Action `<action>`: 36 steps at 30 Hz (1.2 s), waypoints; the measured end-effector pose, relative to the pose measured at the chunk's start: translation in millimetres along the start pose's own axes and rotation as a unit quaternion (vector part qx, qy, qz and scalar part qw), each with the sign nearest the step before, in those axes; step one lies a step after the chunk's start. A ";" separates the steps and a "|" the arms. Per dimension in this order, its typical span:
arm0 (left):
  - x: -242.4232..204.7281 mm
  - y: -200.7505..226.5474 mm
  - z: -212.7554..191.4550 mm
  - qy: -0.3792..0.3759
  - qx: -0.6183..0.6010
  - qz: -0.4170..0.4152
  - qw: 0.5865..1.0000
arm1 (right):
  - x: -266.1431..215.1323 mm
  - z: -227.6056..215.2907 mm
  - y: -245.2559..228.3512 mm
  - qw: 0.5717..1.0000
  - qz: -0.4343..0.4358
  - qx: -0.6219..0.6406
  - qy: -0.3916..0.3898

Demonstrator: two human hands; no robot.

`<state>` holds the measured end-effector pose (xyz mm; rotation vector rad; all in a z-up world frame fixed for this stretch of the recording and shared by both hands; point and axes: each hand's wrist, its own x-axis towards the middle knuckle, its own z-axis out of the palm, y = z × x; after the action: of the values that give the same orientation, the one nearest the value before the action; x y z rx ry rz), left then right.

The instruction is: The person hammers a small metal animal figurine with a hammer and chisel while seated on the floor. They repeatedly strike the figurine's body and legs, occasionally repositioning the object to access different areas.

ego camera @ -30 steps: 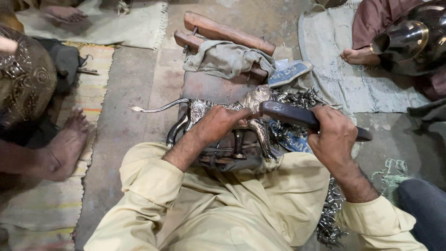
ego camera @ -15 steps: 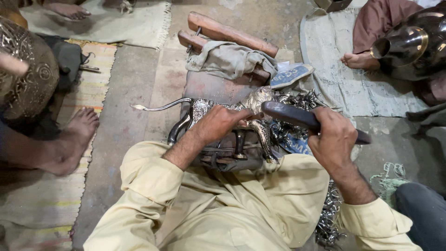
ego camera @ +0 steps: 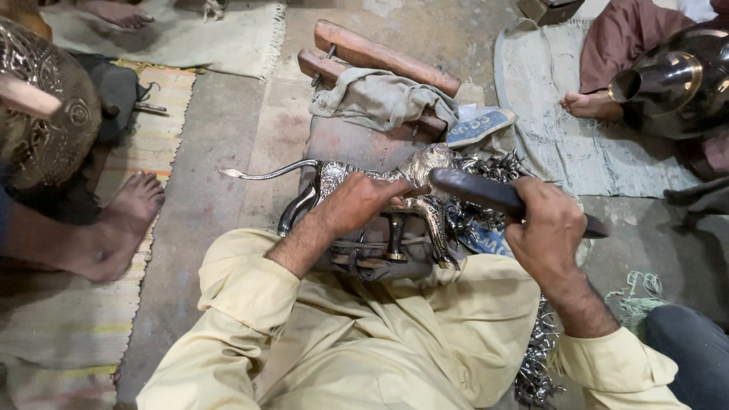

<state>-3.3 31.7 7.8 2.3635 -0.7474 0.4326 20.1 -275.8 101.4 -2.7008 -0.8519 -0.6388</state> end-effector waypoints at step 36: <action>-19.3 -15.5 1.3 0.014 -0.034 -0.014 0.999 | 19.1 -1.7 -18.0 0.995 -0.067 -0.064 -0.026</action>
<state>-8.9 48.8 -9.3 2.2966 -0.7042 0.4206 22.9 -252.7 113.6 -2.8026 -1.0479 -0.6747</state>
